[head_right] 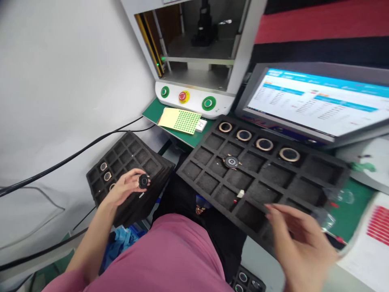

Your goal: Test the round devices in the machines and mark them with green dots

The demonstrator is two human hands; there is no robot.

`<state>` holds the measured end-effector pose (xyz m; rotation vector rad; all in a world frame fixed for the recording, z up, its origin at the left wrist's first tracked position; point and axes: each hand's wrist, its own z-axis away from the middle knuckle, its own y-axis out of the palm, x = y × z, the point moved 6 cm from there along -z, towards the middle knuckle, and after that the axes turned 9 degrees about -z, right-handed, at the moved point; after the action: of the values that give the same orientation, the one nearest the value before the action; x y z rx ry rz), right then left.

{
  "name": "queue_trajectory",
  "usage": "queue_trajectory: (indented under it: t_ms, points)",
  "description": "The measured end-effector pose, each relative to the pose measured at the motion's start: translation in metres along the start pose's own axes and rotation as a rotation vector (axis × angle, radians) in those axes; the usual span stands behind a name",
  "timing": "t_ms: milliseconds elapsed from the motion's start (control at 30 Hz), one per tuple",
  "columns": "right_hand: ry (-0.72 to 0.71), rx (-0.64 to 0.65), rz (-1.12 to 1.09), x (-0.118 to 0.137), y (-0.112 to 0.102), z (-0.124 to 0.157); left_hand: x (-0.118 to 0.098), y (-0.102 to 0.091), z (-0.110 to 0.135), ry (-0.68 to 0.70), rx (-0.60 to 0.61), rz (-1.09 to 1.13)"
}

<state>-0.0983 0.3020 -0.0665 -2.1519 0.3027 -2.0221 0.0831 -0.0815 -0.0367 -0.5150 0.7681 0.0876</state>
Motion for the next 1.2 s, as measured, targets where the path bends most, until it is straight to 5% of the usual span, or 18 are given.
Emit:
queue_trajectory:
  t_ms: [100,167,300,467,600,767,933,1067,1200]
  points:
    - [-0.152,0.24,-0.086,0.046,0.042,0.005,-0.048,0.075,-0.006,0.171,0.531,0.541]
    - [-0.233,0.425,-0.144,0.072,0.066,0.01,-0.072,0.118,-0.004,0.186,0.801,0.607]
    - [-0.246,0.584,-0.305,0.095,0.075,0.011,-0.098,0.172,0.001,0.152,1.058,0.598]
    - [-0.198,0.428,-0.342,0.089,0.048,0.006,-0.11,0.195,0.002,0.146,1.101,0.614]
    - [-0.324,0.306,-0.268,0.097,0.034,0.013,-0.115,0.204,0.0,0.14,1.085,0.609]
    - [-0.418,0.334,-0.426,0.1,0.013,0.02,-0.123,0.201,-0.008,0.16,1.003,0.623]
    - [-0.035,-0.3,-0.201,0.019,-0.066,-0.064,-0.118,0.191,-0.017,0.169,0.948,0.64]
    - [0.128,-0.338,-0.15,-0.039,-0.088,-0.147,-0.111,0.184,-0.018,0.148,0.92,0.63]
    - [0.26,-0.285,-0.074,-0.075,-0.078,-0.182,-0.104,0.169,-0.021,0.137,0.817,0.648]
